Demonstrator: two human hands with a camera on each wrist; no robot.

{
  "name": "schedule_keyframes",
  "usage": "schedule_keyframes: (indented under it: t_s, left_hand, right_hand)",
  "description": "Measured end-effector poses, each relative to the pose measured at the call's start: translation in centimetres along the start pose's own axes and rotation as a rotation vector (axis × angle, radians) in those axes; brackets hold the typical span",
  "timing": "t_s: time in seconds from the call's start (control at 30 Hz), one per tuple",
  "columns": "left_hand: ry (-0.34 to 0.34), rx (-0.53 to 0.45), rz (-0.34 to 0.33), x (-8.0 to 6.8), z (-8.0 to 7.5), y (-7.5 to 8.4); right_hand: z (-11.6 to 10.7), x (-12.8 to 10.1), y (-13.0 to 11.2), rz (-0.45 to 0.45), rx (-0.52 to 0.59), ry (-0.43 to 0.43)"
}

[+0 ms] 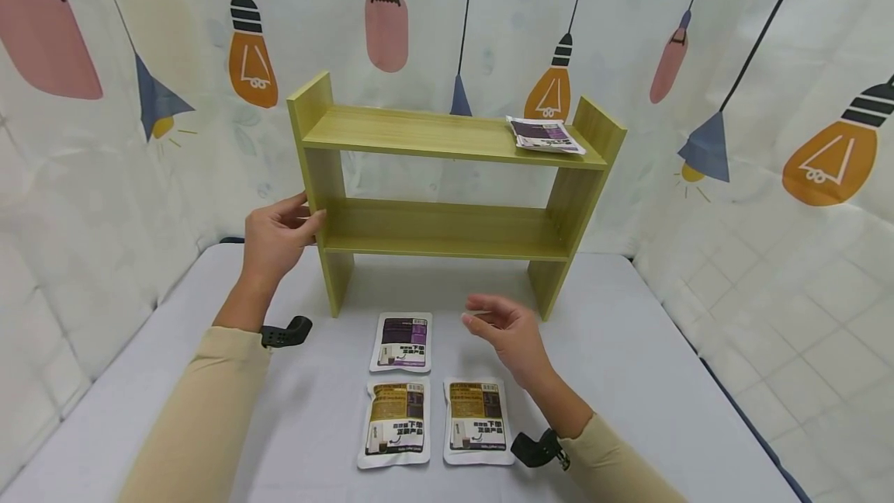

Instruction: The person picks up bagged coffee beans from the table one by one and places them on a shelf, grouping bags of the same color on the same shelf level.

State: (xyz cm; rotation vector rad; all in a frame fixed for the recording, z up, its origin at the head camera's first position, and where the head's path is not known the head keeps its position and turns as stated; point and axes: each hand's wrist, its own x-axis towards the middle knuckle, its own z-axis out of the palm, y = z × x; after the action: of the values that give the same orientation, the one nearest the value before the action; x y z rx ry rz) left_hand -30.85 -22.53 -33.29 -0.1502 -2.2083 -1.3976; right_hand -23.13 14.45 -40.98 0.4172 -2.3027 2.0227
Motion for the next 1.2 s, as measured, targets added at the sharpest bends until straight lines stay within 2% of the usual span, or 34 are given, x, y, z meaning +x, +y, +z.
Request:
schedule_keyframes:
  t_s: [0.67,0.87,1.07,1.2]
  left_hand:
    - [-0.002,-0.001,-0.01,0.1,0.1,0.0]
    - [0.003,-0.001,-0.002,0.1,0.2,-0.1]
    - [0.013,-0.003,0.011,0.1,0.2,-0.1]
    - [0.015,-0.009,0.011,0.1,0.1,-0.2]
  right_hand:
    - [2.5,0.1,1.5,0.077,-0.017,-0.085]
    - [3.2,0.2,1.6,0.118,-0.066,-0.109]
    - [3.8,0.2,1.0,0.177,-0.111,-0.185]
    - [4.2,0.3,1.0,0.194,-0.139,-0.203]
